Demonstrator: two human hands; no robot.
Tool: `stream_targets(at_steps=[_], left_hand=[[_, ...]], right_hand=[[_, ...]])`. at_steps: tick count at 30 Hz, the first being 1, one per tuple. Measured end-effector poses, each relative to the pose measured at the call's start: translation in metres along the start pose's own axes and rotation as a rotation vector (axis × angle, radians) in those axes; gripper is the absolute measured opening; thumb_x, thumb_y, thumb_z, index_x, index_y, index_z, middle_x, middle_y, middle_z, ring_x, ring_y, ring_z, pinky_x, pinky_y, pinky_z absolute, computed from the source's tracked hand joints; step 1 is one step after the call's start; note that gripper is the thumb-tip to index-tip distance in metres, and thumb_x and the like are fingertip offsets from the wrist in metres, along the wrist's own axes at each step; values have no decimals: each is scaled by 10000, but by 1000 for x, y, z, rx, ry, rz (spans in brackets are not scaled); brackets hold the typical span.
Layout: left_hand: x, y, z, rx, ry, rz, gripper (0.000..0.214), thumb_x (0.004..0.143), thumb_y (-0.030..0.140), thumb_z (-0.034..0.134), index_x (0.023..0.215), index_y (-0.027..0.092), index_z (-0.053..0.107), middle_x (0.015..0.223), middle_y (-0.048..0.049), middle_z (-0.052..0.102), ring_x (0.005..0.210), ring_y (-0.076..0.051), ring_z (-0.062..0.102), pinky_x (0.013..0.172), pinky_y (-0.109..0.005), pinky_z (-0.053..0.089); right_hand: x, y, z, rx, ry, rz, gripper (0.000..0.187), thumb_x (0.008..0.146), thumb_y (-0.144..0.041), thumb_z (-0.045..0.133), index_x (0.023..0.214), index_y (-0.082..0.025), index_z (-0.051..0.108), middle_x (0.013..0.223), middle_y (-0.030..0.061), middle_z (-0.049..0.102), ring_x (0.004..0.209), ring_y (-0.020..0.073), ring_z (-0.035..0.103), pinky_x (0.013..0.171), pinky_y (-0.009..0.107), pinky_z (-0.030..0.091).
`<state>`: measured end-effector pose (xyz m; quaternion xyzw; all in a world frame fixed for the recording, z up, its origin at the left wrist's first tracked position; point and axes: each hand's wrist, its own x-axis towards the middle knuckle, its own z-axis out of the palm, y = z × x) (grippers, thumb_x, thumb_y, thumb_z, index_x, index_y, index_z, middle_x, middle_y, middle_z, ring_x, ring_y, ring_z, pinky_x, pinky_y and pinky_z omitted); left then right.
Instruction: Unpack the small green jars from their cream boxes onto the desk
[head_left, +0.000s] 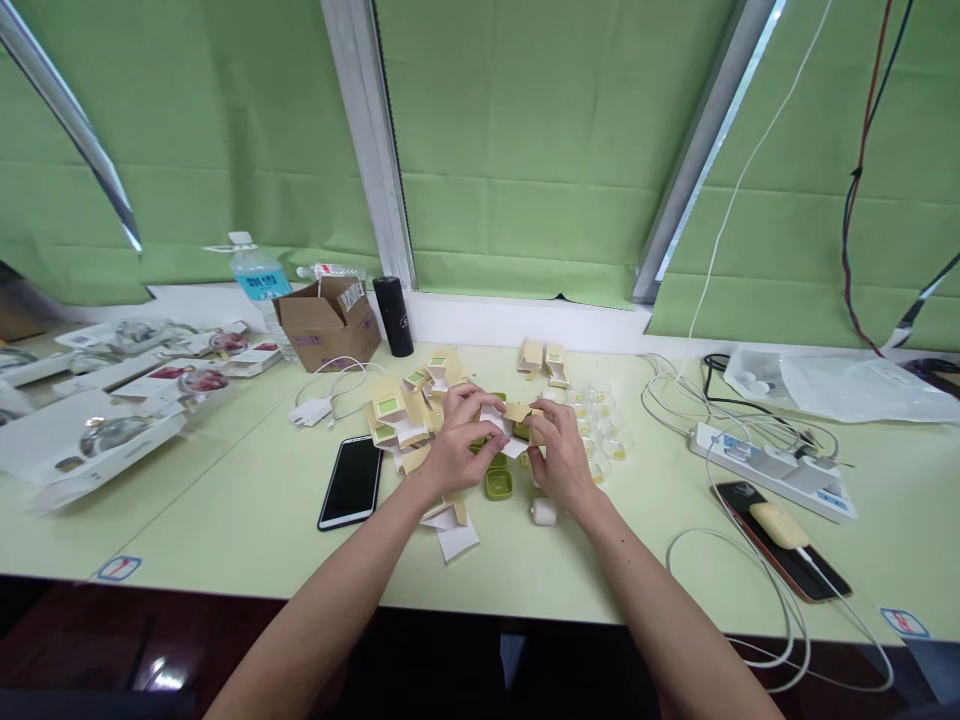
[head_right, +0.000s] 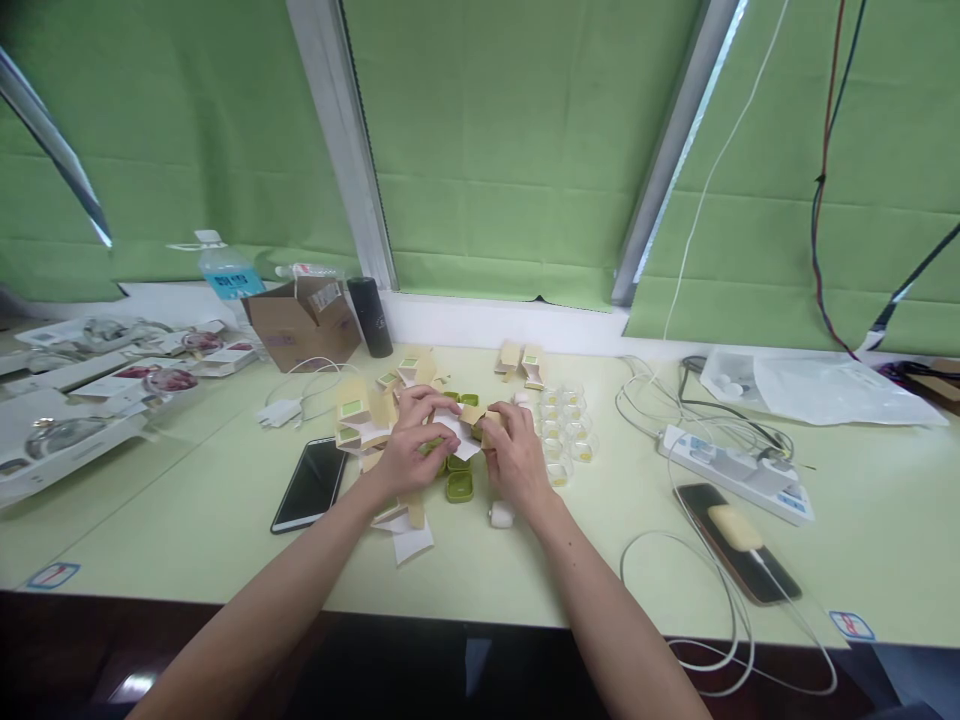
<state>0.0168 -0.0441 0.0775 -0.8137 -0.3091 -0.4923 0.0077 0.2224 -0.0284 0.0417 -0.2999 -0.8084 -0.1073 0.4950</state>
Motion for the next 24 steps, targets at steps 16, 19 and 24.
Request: stream_targets(at_steps=[16, 19, 24], left_hand=[[-4, -1, 3, 212, -48, -45, 425, 847, 406, 781, 1233, 248, 704, 1345, -141, 556, 1286, -364, 386, 1112, -584, 372], [-4, 0, 4, 213, -65, -58, 326, 849, 395, 780, 1126, 232, 728, 1339, -141, 551, 1291, -366, 377, 1104, -582, 383], [-3, 2, 7, 205, -4, -92, 71, 902, 275, 697, 898, 216, 736, 1248, -124, 576, 1245, -340, 409, 1056, -574, 412]], right_hand=[[-4, -4, 2, 13, -28, 134, 860, 767, -9, 506, 1565, -279, 332, 1215, 123, 523, 1141, 318, 537, 900, 519, 569], [-3, -4, 2, -5, -16, 136, 869, 763, -7, 518, 1567, -273, 322, 1216, 125, 530, 1135, 321, 535, 887, 514, 572], [-3, -5, 4, -20, 10, 106, 845, 779, -5, 523, 1559, -274, 337, 1184, 121, 546, 1109, 314, 539, 855, 489, 573]])
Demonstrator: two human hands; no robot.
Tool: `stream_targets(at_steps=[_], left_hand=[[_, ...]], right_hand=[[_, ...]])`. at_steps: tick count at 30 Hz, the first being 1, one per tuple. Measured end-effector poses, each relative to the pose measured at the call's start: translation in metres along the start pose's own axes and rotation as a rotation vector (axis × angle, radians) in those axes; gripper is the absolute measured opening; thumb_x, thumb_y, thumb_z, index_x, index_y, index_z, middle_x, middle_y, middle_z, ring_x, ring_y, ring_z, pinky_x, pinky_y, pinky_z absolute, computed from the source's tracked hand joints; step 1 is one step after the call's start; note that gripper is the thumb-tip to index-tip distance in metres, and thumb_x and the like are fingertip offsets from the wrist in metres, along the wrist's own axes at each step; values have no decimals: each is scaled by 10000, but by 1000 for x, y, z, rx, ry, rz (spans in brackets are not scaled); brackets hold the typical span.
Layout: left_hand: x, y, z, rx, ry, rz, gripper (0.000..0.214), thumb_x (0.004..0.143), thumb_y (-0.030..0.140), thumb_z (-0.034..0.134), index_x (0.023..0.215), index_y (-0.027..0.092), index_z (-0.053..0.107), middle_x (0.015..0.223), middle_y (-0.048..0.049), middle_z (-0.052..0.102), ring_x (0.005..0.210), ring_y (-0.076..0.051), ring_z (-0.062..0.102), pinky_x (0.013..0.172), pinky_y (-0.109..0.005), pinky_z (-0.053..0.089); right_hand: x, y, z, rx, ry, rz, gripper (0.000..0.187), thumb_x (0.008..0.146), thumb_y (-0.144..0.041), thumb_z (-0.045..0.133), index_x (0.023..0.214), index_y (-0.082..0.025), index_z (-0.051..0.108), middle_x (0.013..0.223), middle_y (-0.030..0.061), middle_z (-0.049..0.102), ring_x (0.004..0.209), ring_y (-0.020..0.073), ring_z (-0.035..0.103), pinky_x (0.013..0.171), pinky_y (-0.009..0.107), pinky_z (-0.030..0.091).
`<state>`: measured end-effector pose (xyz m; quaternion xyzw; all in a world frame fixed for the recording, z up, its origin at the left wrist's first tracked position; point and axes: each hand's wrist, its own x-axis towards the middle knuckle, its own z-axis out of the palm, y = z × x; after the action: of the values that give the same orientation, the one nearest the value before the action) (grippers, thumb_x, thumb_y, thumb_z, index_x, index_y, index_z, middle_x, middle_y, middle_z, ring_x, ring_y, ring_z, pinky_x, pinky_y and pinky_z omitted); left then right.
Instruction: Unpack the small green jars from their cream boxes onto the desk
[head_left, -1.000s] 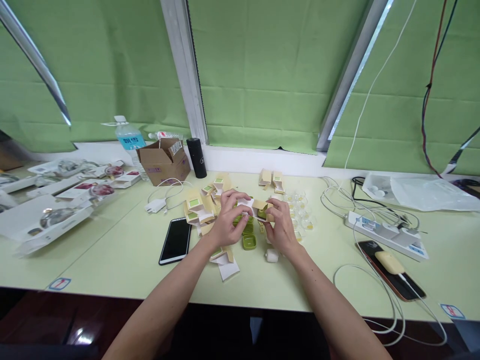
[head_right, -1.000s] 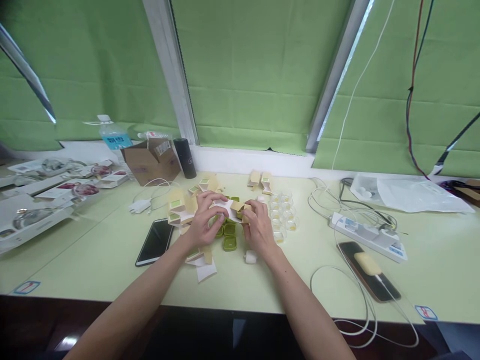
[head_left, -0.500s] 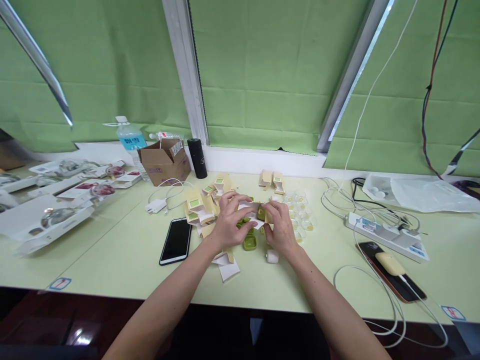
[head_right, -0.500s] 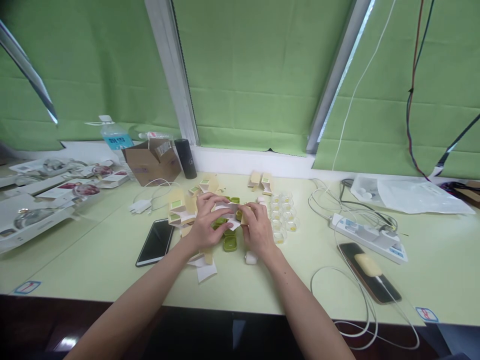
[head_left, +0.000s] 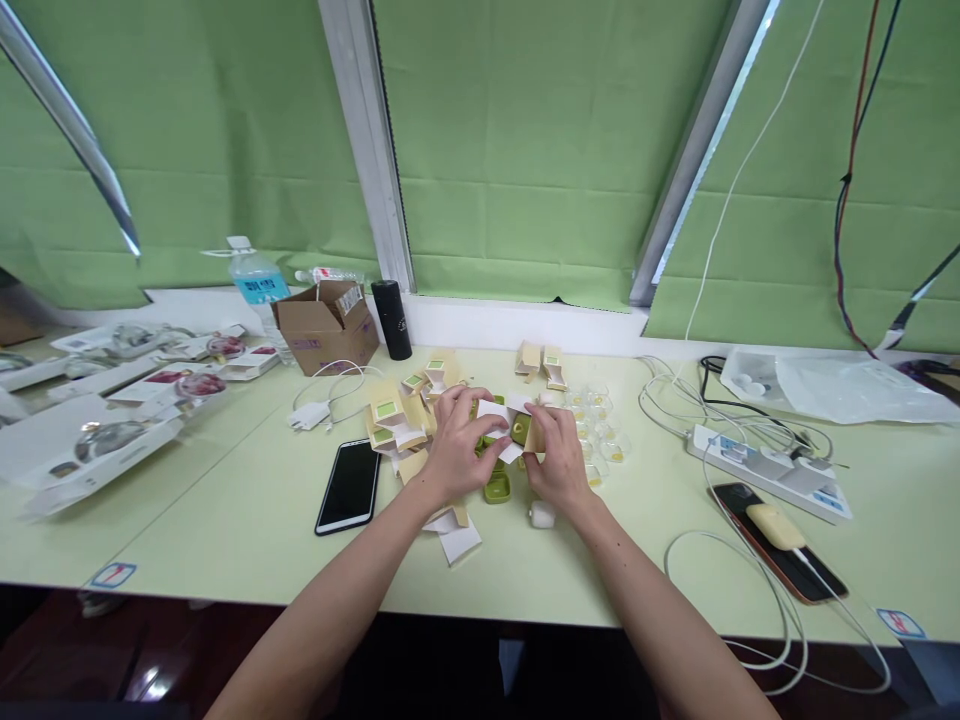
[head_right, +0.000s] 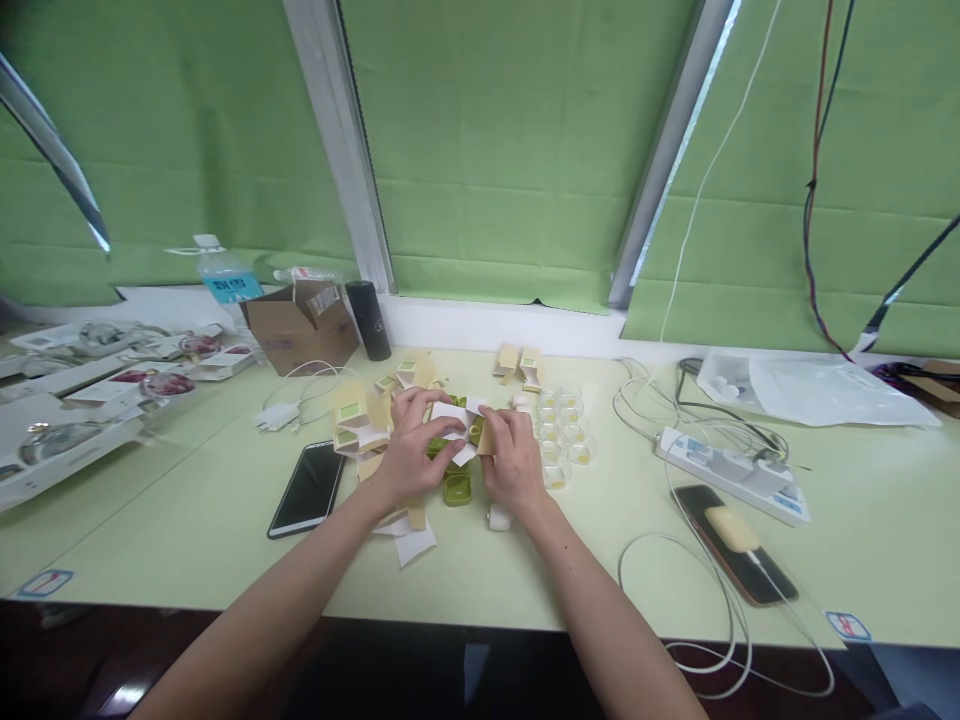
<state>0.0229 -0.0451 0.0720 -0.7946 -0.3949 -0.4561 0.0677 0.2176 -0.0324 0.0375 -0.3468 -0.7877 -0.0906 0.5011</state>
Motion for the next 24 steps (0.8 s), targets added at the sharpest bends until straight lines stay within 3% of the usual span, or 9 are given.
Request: stream_targets(at_steps=[9, 14, 20, 24], left_hand=[[2, 12, 7, -46, 45, -106, 110, 911, 231, 681, 837, 238, 762, 1191, -105, 592, 1226, -323, 411, 1039, -567, 426], [2, 13, 6, -120, 126, -141, 167, 953, 235, 621, 789, 209, 604, 1214, -110, 603, 1234, -302, 460, 1052, -547, 439], [3, 2, 10, -503, 236, -354, 172, 1049, 369, 469, 956, 226, 488, 1264, -120, 635, 1159, -228, 633, 966, -411, 529], [2, -5, 15, -690, 301, -532, 266, 1037, 494, 496, 972, 236, 482, 1207, -108, 690, 1174, -233, 663, 984, -404, 544]], right_hand=[[-3, -2, 4, -82, 52, -77, 877, 828, -9, 549, 1584, -398, 333, 1150, 96, 575, 996, 280, 547, 783, 416, 542], [-3, -1, 2, -108, 53, -27, 908, 780, 4, 552, 1577, -384, 355, 1153, 99, 565, 992, 285, 541, 767, 418, 543], [0, 0, 0, -170, 73, 20, 893, 755, 10, 528, 1558, -338, 352, 1156, 105, 539, 1016, 291, 528, 747, 421, 556], [0, 1, 1, -161, 60, 40, 833, 775, -17, 541, 1537, -315, 383, 1147, 115, 538, 1012, 304, 519, 722, 427, 551]])
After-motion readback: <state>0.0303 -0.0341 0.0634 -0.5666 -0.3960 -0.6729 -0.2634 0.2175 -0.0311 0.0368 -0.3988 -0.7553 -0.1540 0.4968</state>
